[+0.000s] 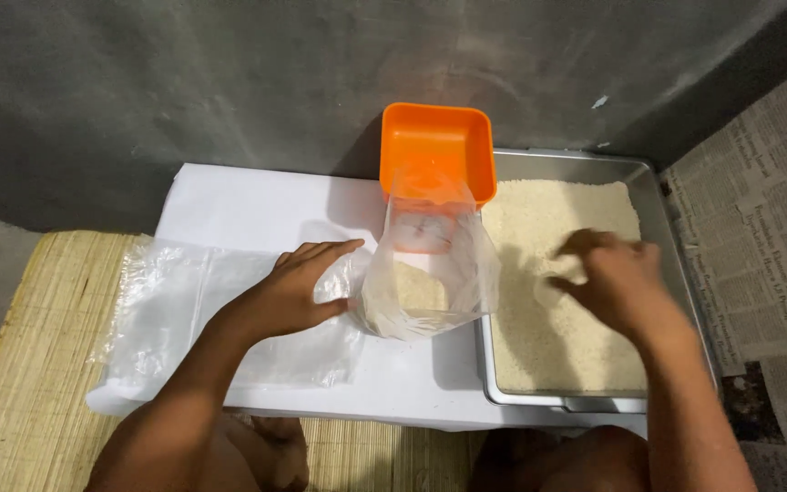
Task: Scooping rice from a tray into plastic bags and weighing them on a scale.
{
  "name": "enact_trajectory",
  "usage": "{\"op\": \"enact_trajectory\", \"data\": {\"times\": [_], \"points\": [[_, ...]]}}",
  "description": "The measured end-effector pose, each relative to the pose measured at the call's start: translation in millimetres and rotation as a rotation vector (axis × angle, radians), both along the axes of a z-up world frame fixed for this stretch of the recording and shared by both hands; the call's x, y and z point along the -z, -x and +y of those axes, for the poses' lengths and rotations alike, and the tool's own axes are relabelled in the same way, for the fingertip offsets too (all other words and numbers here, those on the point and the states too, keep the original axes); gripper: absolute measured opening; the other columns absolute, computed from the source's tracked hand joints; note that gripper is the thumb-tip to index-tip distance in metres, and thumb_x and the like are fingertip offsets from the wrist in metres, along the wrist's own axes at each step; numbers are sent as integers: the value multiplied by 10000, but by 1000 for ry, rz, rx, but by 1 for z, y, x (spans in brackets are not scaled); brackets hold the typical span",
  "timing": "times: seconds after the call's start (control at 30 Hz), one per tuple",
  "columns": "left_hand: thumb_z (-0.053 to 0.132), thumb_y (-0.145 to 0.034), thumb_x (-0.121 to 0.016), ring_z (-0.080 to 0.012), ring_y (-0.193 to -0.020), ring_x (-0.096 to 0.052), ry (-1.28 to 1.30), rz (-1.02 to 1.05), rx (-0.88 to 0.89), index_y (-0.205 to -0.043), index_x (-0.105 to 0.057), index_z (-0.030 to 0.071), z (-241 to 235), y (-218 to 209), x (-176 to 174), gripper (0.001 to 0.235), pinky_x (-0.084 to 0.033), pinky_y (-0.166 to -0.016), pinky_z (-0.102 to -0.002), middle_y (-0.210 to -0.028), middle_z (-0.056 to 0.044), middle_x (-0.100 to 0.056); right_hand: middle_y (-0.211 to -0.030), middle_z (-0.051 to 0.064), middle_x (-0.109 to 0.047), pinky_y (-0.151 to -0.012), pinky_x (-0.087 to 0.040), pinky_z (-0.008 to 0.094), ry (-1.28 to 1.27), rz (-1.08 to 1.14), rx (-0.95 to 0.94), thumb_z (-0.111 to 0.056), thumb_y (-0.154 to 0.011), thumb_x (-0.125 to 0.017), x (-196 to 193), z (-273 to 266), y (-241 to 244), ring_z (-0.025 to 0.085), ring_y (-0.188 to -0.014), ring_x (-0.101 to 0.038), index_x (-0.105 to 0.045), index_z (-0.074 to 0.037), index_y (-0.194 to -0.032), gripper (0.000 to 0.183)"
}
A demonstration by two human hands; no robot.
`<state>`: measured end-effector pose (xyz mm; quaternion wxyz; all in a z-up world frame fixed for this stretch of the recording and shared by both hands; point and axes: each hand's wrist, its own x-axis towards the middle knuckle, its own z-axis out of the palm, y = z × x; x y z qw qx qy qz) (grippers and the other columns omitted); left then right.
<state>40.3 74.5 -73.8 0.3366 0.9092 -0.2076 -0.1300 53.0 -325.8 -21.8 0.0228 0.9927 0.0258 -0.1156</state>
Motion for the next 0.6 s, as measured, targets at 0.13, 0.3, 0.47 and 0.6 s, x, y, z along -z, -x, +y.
{"op": "enact_trajectory", "data": {"times": [0.13,0.3,0.47,0.6], "points": [[342,-899,-722,-299,-1435,-417,48,121,26,-1503,-456,141,-7,5,-27,690,-274,-1146,-487,-1496,-88,-527,-1293,254,-674,-1099,-257,765,-620,-88,-182,-232,-837,-767,-10,42,15,500,-1268,-575,-657,-6,-1293,521],[297,-917,-737,-197,-1275,-538,216,-199,48,-1178,-723,203,-20,5,-17,277,-318,-1047,-408,-1275,42,-666,-1219,142,-707,-1119,-199,771,-782,-175,-398,-159,-765,-835,2,71,24,418,-1299,-558,-704,-58,-1207,472],[205,-932,-729,-171,-1140,-595,275,-337,-29,-985,-757,203,-21,3,-6,60,-350,-982,-373,-1099,65,-714,-937,84,-769,-1028,-399,625,-924,-262,-401,-121,-820,-803,30,63,6,366,-1046,-695,-789,-147,-887,73],[198,-929,-739,-164,-1082,-618,378,-431,-120,-935,-753,209,-14,3,-11,20,-387,-954,-358,-1023,89,-719,-845,118,-768,-898,-527,487,-1078,-275,-298,-107,-789,-853,9,53,9,320,-845,-744,-808,-93,-842,71]]}}
